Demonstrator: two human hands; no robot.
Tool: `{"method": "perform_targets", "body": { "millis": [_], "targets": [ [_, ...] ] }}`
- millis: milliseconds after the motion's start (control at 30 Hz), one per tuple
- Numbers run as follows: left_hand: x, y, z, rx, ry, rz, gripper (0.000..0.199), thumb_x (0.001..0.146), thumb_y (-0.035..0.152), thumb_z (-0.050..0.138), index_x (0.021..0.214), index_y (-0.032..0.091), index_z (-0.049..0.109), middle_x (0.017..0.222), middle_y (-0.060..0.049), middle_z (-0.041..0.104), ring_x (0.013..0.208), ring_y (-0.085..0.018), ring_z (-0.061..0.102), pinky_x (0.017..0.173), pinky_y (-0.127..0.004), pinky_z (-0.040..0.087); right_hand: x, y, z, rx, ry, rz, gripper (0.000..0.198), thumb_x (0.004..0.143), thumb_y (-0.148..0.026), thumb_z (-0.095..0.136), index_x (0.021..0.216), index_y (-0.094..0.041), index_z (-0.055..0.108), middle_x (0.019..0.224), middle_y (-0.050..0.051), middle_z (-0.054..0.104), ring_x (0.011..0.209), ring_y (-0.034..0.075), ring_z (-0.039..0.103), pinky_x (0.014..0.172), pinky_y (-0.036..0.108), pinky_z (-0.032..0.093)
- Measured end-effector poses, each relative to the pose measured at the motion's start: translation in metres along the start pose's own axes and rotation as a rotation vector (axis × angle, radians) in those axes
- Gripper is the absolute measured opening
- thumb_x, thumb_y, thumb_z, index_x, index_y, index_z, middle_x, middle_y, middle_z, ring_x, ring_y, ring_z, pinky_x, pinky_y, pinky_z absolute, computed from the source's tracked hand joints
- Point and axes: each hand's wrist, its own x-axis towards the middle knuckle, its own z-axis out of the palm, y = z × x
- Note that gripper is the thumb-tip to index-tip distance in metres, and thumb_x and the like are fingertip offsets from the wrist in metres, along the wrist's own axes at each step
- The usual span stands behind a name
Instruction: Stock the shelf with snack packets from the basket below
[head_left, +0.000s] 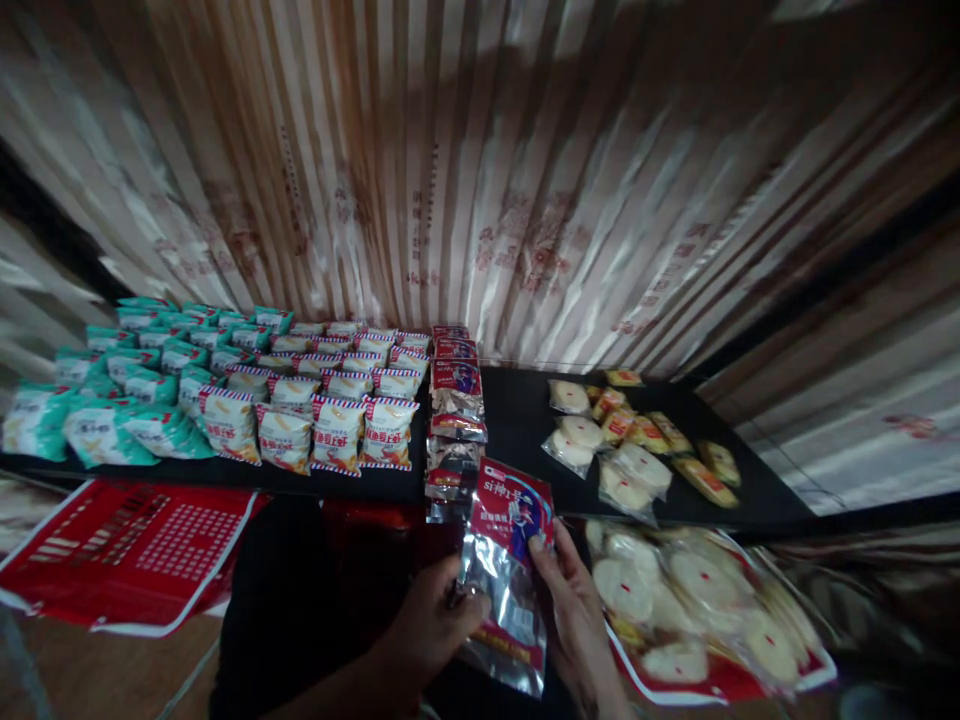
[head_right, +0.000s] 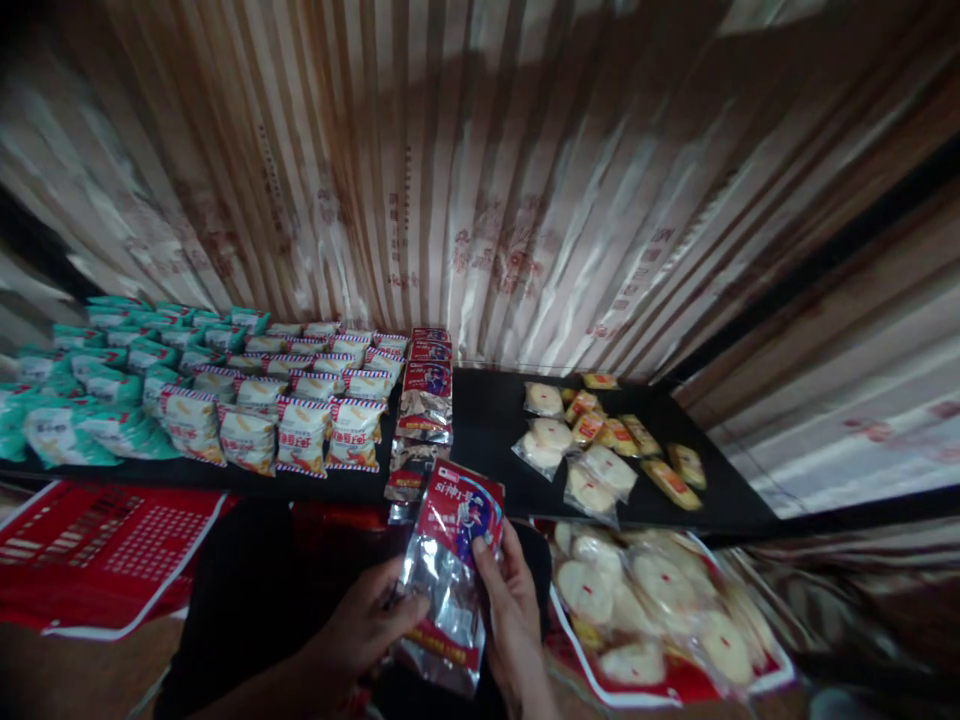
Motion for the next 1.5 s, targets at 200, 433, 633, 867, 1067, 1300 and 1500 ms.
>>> {"method": "perform_targets", "body": {
  "millis": [200, 433, 633, 867, 1067, 1300, 1500],
  "targets": [
    [0.01, 0.024, 0.002, 0.249, -0.01, 0.171, 0.017, 0.073, 0.025, 0.063, 0.087, 0.016, 0.067, 0.083, -0.003, 0.069, 0.08, -0.021, 0.061, 0.069, -0.024, 0.045, 0.006, 0.003, 0.004, 0.007, -0.047, 0.021, 0.074, 0.059, -0.037, 0.082, 0.126, -0.028, 0.051, 0.093, 0.003, 0.073, 0.082, 0.021, 0.068, 0.07, 0.032, 0.055],
    [0.013, 0.042, 0.005, 0.062, 0.046, 0.165, 0.029, 0.07, 0.029, 0.069, 0.096, 0.018, 0.066, 0.089, -0.006, 0.07, 0.086, -0.026, 0.063, 0.073, -0.03, 0.048, 0.021, -0.01, 0.023, -0.058, -0.09, -0.017, 0.085, 0.062, -0.037, 0.08, 0.137, -0.027, 0.039, 0.1, 0.005, 0.072, 0.086, 0.023, 0.068, 0.073, 0.033, 0.054],
    [0.008, 0.011, -0.007, -0.155, 0.167, 0.017, 0.049, 0.055, 0.031, 0.083, 0.098, 0.016, 0.067, 0.093, -0.011, 0.071, 0.092, -0.031, 0.064, 0.08, -0.035, 0.049, 0.007, 0.001, 0.018, -0.034, -0.062, 0.104, 0.086, 0.061, -0.04, 0.081, 0.135, -0.023, 0.041, 0.093, 0.007, 0.073, 0.078, 0.025, 0.069, 0.069, 0.036, 0.054],
    [0.009, 0.015, -0.014, -0.191, 0.01, 0.068, 0.05, 0.057, 0.038, 0.08, 0.097, 0.012, 0.066, 0.093, -0.012, 0.07, 0.088, -0.029, 0.065, 0.079, -0.036, 0.049, -0.002, -0.006, 0.027, -0.042, -0.104, 0.222, 0.085, 0.059, -0.039, 0.082, 0.132, -0.018, 0.045, 0.098, 0.009, 0.072, 0.088, 0.027, 0.067, 0.075, 0.037, 0.053],
    [0.007, 0.043, -0.005, -0.187, 0.027, 0.056, 0.045, 0.056, 0.035, 0.078, 0.091, 0.011, 0.064, 0.086, -0.011, 0.071, 0.082, -0.029, 0.067, 0.074, -0.036, 0.05, -0.007, -0.006, 0.03, -0.026, -0.102, 0.169, 0.09, 0.062, -0.039, 0.08, 0.138, -0.021, 0.036, 0.108, 0.009, 0.069, 0.096, 0.027, 0.064, 0.084, 0.039, 0.049],
    [0.014, 0.048, -0.006, -0.107, 0.092, 0.049, 0.046, 0.055, 0.039, 0.074, 0.09, 0.012, 0.061, 0.087, -0.009, 0.07, 0.074, -0.025, 0.067, 0.064, -0.032, 0.05, -0.01, -0.011, 0.035, -0.028, -0.113, 0.15, 0.086, 0.06, -0.04, 0.081, 0.134, -0.021, 0.041, 0.11, 0.01, 0.067, 0.097, 0.027, 0.064, 0.083, 0.039, 0.049],
    [0.016, 0.049, -0.009, -0.03, 0.144, 0.103, 0.039, 0.059, 0.037, 0.071, 0.089, 0.014, 0.061, 0.084, -0.007, 0.069, 0.077, -0.022, 0.066, 0.065, -0.029, 0.048, -0.01, -0.003, 0.034, 0.014, -0.119, 0.135, 0.081, 0.06, -0.039, 0.08, 0.13, -0.022, 0.045, 0.114, 0.01, 0.066, 0.101, 0.026, 0.062, 0.084, 0.036, 0.049]
  ]
}}
